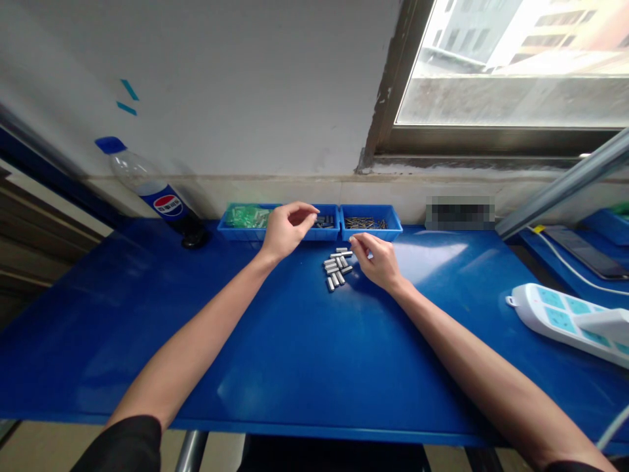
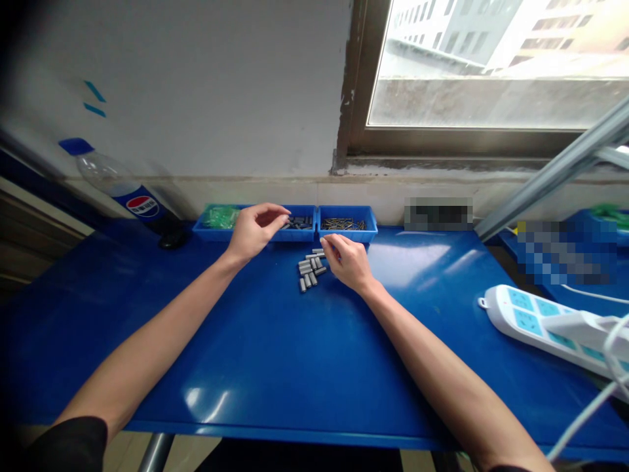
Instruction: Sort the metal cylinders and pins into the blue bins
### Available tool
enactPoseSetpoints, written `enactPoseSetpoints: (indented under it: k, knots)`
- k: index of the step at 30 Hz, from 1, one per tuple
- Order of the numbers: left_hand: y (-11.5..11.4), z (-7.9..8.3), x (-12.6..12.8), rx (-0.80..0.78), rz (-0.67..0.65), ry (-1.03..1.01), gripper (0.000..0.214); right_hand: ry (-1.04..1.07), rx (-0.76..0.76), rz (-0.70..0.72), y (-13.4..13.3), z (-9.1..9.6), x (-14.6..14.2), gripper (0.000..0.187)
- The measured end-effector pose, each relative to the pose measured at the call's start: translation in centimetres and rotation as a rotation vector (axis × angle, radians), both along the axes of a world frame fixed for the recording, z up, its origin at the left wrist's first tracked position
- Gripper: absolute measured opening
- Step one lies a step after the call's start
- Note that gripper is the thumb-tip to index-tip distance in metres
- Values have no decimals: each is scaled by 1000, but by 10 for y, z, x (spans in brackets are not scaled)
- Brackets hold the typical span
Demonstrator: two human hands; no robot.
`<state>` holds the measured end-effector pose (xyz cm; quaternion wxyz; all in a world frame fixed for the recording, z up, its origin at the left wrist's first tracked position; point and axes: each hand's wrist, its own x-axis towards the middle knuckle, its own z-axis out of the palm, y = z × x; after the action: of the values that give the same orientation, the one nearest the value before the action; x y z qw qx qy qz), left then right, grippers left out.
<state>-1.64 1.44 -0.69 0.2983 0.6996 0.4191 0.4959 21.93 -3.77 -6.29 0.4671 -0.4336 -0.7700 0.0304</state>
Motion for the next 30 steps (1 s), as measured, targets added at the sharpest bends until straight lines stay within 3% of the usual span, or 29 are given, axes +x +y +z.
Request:
enactPoseSetpoints:
  k: [3, 5, 8, 12, 18, 23, 30]
  knots:
    - [-10, -6, 10, 62, -231, 264, 20, -4, -11, -9, 0, 0, 0, 31]
    - [-13, -14, 17, 133, -414, 431, 34, 2, -17, -14, 0, 0, 1, 31]
    - [-12, -28, 20, 193, -536, 595, 43, 32, -32, -28, 0, 1, 1, 30]
    - [-9, -41, 11, 235, -483, 660, 42, 49, -52, -41, 0, 0, 2, 33]
    - [-13, -56, 2, 268, -322, 511, 23, 35, -71, -32, 0, 2, 1, 34]
    - [-17, -63, 3, 244, -217, 449, 20, 23, -74, -19, -1, 4, 1, 34]
    - [-17, -66, 3, 248, -235, 508, 26, 7, -63, -9, 0, 2, 1, 37]
